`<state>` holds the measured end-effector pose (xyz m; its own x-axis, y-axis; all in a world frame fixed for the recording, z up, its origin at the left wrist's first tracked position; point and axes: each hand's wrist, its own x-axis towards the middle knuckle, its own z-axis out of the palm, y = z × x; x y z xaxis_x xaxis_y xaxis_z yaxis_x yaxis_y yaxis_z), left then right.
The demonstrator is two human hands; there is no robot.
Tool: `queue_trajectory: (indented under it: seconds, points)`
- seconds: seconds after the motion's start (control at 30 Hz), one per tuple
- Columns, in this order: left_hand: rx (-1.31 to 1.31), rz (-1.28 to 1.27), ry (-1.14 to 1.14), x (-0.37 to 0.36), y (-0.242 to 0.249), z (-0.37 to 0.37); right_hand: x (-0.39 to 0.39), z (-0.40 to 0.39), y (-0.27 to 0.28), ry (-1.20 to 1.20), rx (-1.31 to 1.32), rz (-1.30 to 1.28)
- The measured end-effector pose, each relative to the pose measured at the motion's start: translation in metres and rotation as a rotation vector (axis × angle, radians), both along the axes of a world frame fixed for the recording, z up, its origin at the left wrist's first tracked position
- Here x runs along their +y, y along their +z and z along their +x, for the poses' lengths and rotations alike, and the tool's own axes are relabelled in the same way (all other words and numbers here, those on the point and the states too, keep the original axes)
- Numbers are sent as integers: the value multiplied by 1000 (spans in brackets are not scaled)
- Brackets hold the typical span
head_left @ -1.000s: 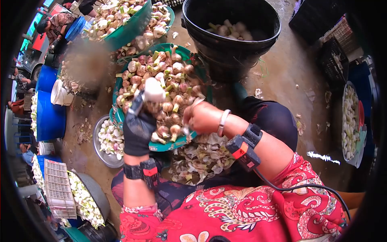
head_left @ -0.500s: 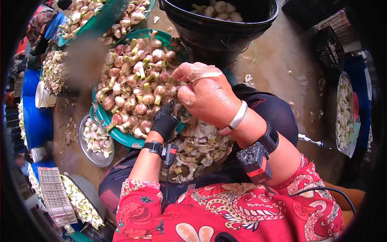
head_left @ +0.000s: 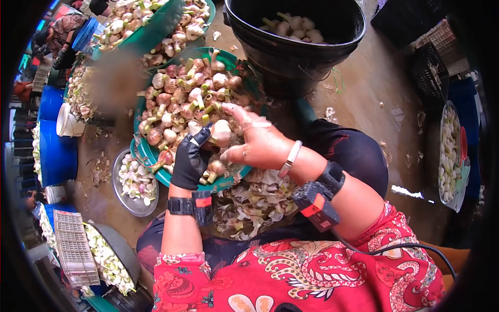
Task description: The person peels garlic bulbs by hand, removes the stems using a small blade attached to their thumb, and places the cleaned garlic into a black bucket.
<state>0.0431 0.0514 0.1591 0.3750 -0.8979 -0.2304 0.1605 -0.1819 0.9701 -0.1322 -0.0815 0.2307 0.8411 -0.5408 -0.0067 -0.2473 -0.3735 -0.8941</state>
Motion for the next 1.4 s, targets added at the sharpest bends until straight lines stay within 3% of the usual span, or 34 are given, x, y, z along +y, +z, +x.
queue_trajectory:
  seconds: [0.07,0.1,0.13,0.2,0.23,0.27,0.33,0.37,0.4,0.5,0.53,0.63,0.7,0.73,0.8,0.83,0.87,0.93,0.97,1.03,1.13,1.17,1.2,1.27,1.33,1.4]
  points:
    - [488,-36,192,-3,38,-18,13,11,-13,37,-160,185]
    - [91,-53,156,0,46,-22,15,16,-10,51,-238,310]
    - [589,-77,311,2,72,-24,18,20,-8,68,-316,437]
    - [-205,-75,255,26,73,-2,17,12,9,40,-283,704]
    - [-234,-212,263,24,82,0,17,12,12,-29,-318,756]
    - [-418,-111,199,34,74,13,14,7,18,-34,-299,869]
    - [-198,358,-22,32,89,-3,12,7,17,-29,-375,1062]
    - [-638,310,-131,43,48,-8,12,7,18,-21,-379,1060]
    - [-572,385,-149,43,64,-20,12,8,18,-13,-393,1069]
    - [-24,162,195,31,99,-31,15,11,12,28,-424,1121]
    - [7,22,156,33,102,-27,16,12,10,73,-439,1153]
    - [134,-108,184,25,102,-29,28,17,11,74,-425,923]
    - [-458,-186,126,24,88,-25,28,18,11,76,-446,908]
    - [-455,-185,125,25,87,-21,27,18,11,87,-447,951]
    - [-1048,-203,-40,27,90,-14,26,19,6,94,-445,996]
    - [-651,-120,59,28,88,-17,27,21,0,78,-451,1065]
    - [-649,-123,60,31,85,-17,27,23,-3,64,-458,1130]
    - [-1077,-254,44,33,84,-16,29,24,2,23,-447,1122]
    - [-1076,-253,44,33,85,-16,29,26,0,30,-453,1074]
    - [151,-152,232,28,97,-23,34,29,3,40,-452,1030]
    - [-25,-96,187,25,98,-23,41,30,6,3,-319,906]
    - [-475,-102,80,30,84,-16,41,31,0,-12,-351,1033]
    - [-474,-107,78,32,81,-14,40,32,-4,-27,-385,1157]
    - [-1012,-276,-14,37,75,-12,36,34,-10,-10,-402,1206]
    - [-1049,-278,30,39,65,-12,35,36,-16,27,-431,1318]
    - [-581,-201,111,41,60,-11,36,37,-13,21,-455,1317]
